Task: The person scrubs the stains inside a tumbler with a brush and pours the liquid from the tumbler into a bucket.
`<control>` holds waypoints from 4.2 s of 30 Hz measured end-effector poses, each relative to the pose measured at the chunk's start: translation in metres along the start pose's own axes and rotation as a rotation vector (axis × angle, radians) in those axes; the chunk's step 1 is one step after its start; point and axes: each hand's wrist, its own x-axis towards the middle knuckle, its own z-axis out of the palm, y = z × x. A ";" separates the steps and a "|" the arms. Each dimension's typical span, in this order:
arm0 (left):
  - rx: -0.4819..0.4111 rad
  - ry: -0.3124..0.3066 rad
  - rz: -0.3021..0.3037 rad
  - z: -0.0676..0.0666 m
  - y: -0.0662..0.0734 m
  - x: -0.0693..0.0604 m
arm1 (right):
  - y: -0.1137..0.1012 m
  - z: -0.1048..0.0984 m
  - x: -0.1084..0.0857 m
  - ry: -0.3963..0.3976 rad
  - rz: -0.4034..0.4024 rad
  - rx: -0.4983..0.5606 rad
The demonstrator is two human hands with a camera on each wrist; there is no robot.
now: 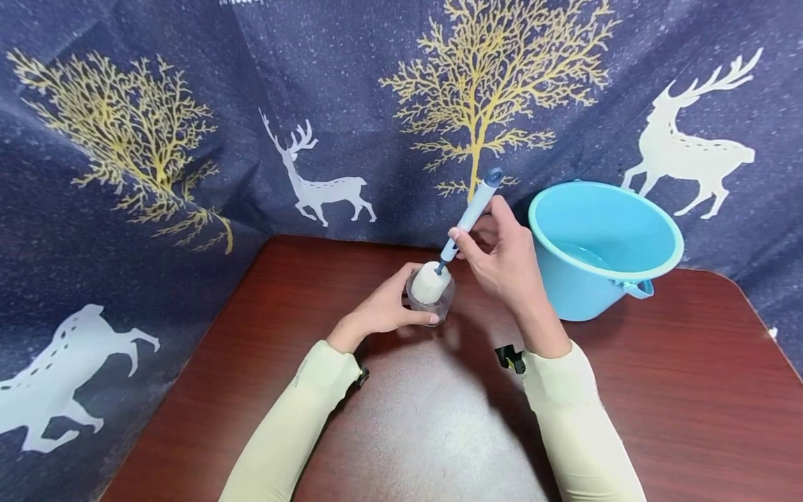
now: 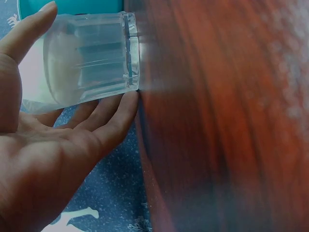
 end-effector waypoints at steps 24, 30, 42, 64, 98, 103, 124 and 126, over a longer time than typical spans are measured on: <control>0.009 -0.002 0.013 -0.001 0.002 0.000 | 0.000 0.032 -0.007 -0.194 0.031 -0.184; 0.002 -0.009 0.015 -0.001 0.000 0.001 | 0.000 0.033 -0.007 -0.198 0.034 -0.193; -0.013 -0.010 0.021 -0.001 0.000 0.001 | 0.003 0.032 -0.007 -0.188 0.030 -0.241; 0.000 -0.006 0.028 -0.001 -0.001 0.001 | 0.007 0.034 -0.007 -0.215 0.051 -0.267; 0.000 -0.005 0.016 0.000 0.001 0.001 | 0.014 0.041 -0.010 -0.184 0.043 -0.326; -0.010 -0.004 0.025 0.000 0.002 -0.001 | 0.013 0.041 -0.009 -0.197 0.036 -0.334; -0.033 -0.016 0.029 0.001 0.004 0.000 | 0.012 0.042 -0.010 -0.268 -0.092 -0.329; -0.028 -0.014 0.026 0.001 0.004 0.000 | 0.012 0.041 -0.010 -0.265 -0.079 -0.326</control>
